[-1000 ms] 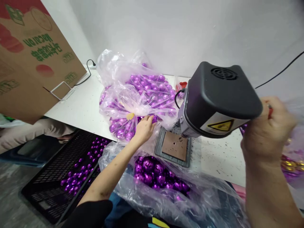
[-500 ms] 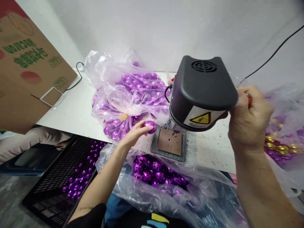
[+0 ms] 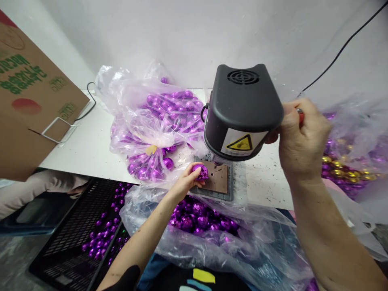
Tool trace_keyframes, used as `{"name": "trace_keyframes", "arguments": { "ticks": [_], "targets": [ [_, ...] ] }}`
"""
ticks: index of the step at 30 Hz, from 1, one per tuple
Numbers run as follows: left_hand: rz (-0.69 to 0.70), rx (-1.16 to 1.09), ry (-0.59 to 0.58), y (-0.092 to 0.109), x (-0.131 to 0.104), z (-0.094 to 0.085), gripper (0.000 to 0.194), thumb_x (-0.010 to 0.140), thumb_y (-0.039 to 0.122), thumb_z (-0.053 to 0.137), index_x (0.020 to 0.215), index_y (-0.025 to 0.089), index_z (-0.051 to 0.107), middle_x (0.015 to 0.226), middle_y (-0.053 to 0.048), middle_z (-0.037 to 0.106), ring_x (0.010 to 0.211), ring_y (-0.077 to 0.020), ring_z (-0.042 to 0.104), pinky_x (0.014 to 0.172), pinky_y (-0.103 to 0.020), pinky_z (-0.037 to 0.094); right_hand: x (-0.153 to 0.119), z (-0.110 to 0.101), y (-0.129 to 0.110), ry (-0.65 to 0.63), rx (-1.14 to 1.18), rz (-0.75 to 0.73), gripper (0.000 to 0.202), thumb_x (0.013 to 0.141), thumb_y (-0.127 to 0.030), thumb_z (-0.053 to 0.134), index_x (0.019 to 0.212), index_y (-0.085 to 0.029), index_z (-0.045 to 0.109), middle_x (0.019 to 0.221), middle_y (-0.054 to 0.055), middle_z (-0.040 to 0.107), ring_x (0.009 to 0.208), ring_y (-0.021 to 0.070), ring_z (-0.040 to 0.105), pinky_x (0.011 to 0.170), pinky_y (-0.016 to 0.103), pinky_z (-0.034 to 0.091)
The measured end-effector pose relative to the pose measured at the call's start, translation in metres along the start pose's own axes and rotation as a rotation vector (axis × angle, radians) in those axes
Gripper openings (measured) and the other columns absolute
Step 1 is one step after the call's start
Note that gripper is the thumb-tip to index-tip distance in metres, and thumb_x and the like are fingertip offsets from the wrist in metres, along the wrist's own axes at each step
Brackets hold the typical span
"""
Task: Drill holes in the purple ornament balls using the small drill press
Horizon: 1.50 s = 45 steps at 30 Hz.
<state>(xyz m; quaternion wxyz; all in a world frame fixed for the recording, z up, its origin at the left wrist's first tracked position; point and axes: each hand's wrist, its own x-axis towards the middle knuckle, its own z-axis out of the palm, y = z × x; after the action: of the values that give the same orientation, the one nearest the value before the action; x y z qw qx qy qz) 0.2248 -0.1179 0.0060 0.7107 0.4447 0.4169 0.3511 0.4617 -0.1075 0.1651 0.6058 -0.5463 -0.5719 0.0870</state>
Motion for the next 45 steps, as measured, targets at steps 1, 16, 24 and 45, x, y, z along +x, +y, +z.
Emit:
{"name": "trace_keyframes", "arguments": {
  "ticks": [1, 16, 24, 45],
  "targets": [
    [0.041, 0.126, 0.054, -0.002, 0.0, 0.002, 0.058, 0.085, 0.06, 0.066, 0.126, 0.021, 0.054, 0.1, -0.004, 0.065, 0.077, -0.0154, 0.065, 0.067, -0.028, 0.052, 0.0, 0.001, 0.0, 0.004, 0.007, -0.005, 0.05, 0.089, -0.066, 0.054, 0.077, -0.018, 0.051, 0.053, -0.005, 0.045, 0.045, 0.007, 0.047, 0.044, 0.021, 0.035],
    [0.567, 1.05, 0.195, -0.025, 0.02, 0.024, 0.049, 0.085, 0.038, 0.077, 0.125, 0.02, 0.056, 0.122, -0.011, 0.064, 0.116, -0.0283, 0.059, 0.101, -0.043, 0.045, 0.001, 0.001, 0.001, 0.001, -0.007, -0.04, 0.047, 0.091, -0.063, 0.054, 0.078, -0.017, 0.053, 0.051, -0.005, 0.044, 0.044, 0.0064, 0.044, 0.046, 0.022, 0.034],
    [0.482, 1.041, 0.295, -0.026, 0.03, 0.037, 0.046, 0.073, 0.033, 0.085, 0.11, 0.022, 0.06, 0.114, -0.006, 0.064, 0.115, -0.0288, 0.056, 0.107, -0.048, 0.039, -0.001, 0.0, 0.0, -0.002, -0.017, -0.05, 0.048, 0.092, -0.063, 0.052, 0.08, -0.017, 0.053, 0.051, -0.006, 0.044, 0.044, 0.0058, 0.046, 0.044, 0.02, 0.034],
    [0.516, 0.989, 0.225, -0.044, 0.035, 0.034, 0.039, 0.08, 0.031, 0.074, 0.115, 0.023, 0.059, 0.114, -0.008, 0.066, 0.116, -0.0301, 0.058, 0.12, -0.061, 0.026, -0.103, -0.019, 0.024, -0.051, -0.176, -0.377, 0.016, 0.082, -0.025, 0.059, 0.098, -0.026, 0.062, 0.07, -0.003, 0.056, 0.064, 0.0157, 0.055, 0.084, 0.05, 0.056]
  ]
}}
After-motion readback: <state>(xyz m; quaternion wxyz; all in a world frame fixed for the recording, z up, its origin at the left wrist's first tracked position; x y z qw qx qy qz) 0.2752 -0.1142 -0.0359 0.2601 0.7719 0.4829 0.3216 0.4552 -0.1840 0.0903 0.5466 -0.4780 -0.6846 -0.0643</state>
